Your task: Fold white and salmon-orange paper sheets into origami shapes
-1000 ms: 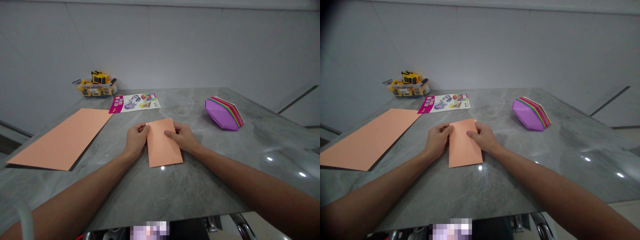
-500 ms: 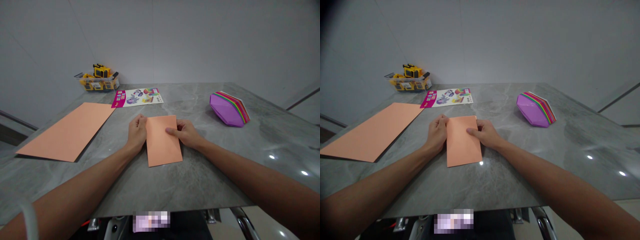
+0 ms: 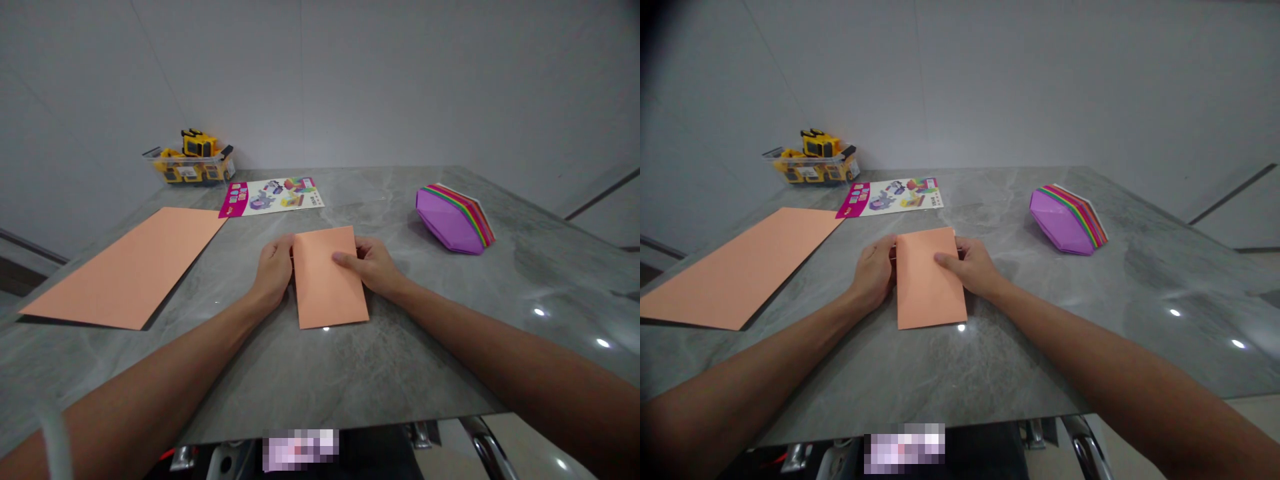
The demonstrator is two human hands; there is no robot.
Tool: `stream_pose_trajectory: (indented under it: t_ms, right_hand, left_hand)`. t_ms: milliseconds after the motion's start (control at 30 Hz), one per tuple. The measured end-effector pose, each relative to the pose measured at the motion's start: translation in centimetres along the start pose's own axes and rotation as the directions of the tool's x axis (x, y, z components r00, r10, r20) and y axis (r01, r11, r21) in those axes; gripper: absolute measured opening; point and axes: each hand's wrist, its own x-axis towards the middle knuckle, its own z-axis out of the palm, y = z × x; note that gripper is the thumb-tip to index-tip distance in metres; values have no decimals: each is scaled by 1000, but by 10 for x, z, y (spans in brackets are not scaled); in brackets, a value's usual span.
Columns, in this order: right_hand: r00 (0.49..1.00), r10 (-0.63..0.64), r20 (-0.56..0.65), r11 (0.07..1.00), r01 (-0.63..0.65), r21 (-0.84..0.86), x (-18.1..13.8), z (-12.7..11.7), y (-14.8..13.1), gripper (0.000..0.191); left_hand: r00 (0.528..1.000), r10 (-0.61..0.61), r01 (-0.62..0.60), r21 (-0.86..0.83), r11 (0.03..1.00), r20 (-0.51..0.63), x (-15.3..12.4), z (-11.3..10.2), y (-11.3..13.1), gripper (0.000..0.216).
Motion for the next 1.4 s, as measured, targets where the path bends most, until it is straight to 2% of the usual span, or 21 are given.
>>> stream_pose_trajectory:
  t_ms: [67, 133, 200, 267, 333, 433, 600, 767, 933, 1000, 1100, 1133, 1200, 1233, 1300, 1333, 1400]
  right_hand:
    - [994, -81, -77, 980, 65, -189, 0, -1, -3, 27]
    - [962, -240, -133, 866, 151, -477, -1, -1, -7, 26]
    - [917, -391, -74, 669, 228, -707, -3, -1, -13, 25]
    - [892, -450, 49, 523, 308, -795, -5, -1, -17, 28]
    - [879, -454, 145, 479, 378, -792, -7, 0, -18, 36]
    - [850, -484, 210, 478, 457, -750, -9, 4, -16, 46]
    - [762, -535, 365, 422, 615, -667, -12, 15, -14, 68]
    - [759, -450, 470, 400, 642, -654, -16, 24, -17, 79]
    - [751, -441, 492, 392, 654, -647, -17, 25, -19, 80]
    - [758, -458, 464, 419, 644, -640, -17, 21, -19, 78]
    - [846, -428, 317, 522, 518, -678, -14, 10, -17, 68]
    - [885, -387, 258, 558, 448, -699, -12, 5, -16, 64]
    - [942, -285, 175, 603, 318, -731, -9, -4, -14, 55]
    - [959, -242, 151, 613, 271, -742, -7, -7, -13, 51]
    - [972, -205, 113, 624, 219, -750, -4, -9, -10, 48]
    - [973, -209, 93, 628, 207, -750, -4, -8, -8, 47]
    - [970, -233, 70, 642, 207, -738, -4, -5, -3, 47]
  left_hand:
    - [991, -93, 100, -63, 993, 99, -2, 3, -2, 21]
    - [972, -162, 182, -116, 976, 168, -4, 5, -2, 17]
    - [958, -206, 239, -159, 958, 198, -5, 7, 0, 16]
    - [944, -250, 293, -197, 936, 215, -6, 8, 3, 18]
    - [937, -280, 326, -232, 916, 210, -5, 8, 6, 19]
    - [938, -291, 337, -285, 897, 190, -5, 7, 9, 20]
    - [931, -300, 355, -334, 873, 206, -5, 7, 8, 19]
    - [925, -321, 377, -368, 850, 204, -5, 8, 9, 21]
    - [917, -349, 397, -359, 845, 194, -3, 7, 10, 26]
    - [938, -320, 346, -306, 887, 134, -2, 5, 8, 29]
    - [993, -112, 111, 36, 993, 23, -3, 2, 4, 28]
    - [1000, -7, 4, 208, 978, 14, -5, 0, 2, 28]
    - [992, 114, -123, 385, 915, 45, -9, -3, 0, 29]
    - [965, 199, -261, 529, 807, 172, -12, -5, 0, 27]
    - [868, 239, -489, 665, 565, 435, -17, -8, 1, 25]
    - [823, 225, -561, 686, 464, 521, -18, -10, 3, 27]
    - [777, 194, -627, 707, 327, 599, -18, -14, 6, 31]
